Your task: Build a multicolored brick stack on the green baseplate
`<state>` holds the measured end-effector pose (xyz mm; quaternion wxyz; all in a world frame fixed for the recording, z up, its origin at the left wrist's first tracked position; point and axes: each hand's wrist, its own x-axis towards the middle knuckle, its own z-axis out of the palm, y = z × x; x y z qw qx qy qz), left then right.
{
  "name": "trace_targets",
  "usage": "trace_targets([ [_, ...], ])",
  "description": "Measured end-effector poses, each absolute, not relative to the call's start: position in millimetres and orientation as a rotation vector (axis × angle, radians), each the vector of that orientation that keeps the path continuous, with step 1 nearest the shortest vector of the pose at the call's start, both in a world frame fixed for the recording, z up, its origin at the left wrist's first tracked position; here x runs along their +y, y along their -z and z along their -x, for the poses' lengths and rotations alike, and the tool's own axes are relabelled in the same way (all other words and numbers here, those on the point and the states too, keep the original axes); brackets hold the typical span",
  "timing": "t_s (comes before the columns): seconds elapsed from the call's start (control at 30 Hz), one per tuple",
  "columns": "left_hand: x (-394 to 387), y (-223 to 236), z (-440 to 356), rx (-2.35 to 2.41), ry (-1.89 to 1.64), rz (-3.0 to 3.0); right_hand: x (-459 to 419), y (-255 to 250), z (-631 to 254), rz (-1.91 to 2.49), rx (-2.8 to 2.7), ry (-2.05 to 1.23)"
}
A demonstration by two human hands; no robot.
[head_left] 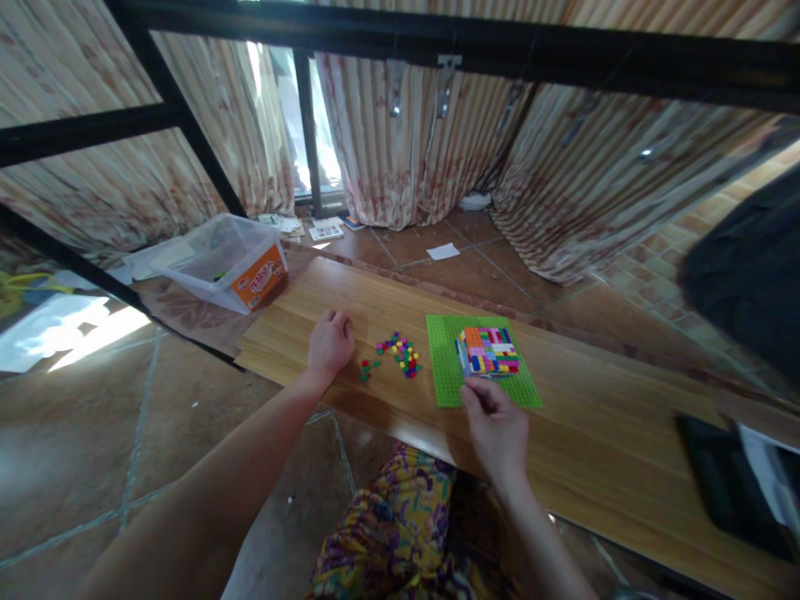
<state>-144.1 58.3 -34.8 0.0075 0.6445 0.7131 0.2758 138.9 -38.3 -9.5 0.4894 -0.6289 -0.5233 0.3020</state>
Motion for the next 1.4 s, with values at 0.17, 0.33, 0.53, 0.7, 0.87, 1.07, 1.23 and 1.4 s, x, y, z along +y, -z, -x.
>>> trace_targets([
  [0.17, 59, 35, 144, 2.215, -0.861, -2.019, -27, 14, -111, 1.55, -1.622, -0.654],
  [0.33, 58, 35, 144, 2.22, -0.859, -2.01, -7, 12, -94, 1.509, -1.877, -0.519],
  [0.53, 58, 35, 145, 2.227, -0.865, -2.022, 6, 19, -86, 1.562, -1.992, -0.445],
  [0.7, 58, 35, 145, 2.242, -0.854, -2.04, 0, 13, -86, 1.513, -1.898, -0.509],
  [0.87, 59, 35, 147, 2.245, -0.85, -2.063, -21, -1, -111, 1.494, -1.584, -0.615],
  [1.07, 60, 34, 147, 2.242, -0.866, -2.062, -27, 5, -175, 1.63, -1.127, -0.563],
  [1.23, 60, 34, 147, 2.247, -0.868, -2.059, -8, 14, -202, 1.648, -1.027, -0.539],
  [1.4, 61, 34, 147, 2.255, -0.859, -2.053, 4, 18, -200, 1.68, -1.061, -0.543],
])
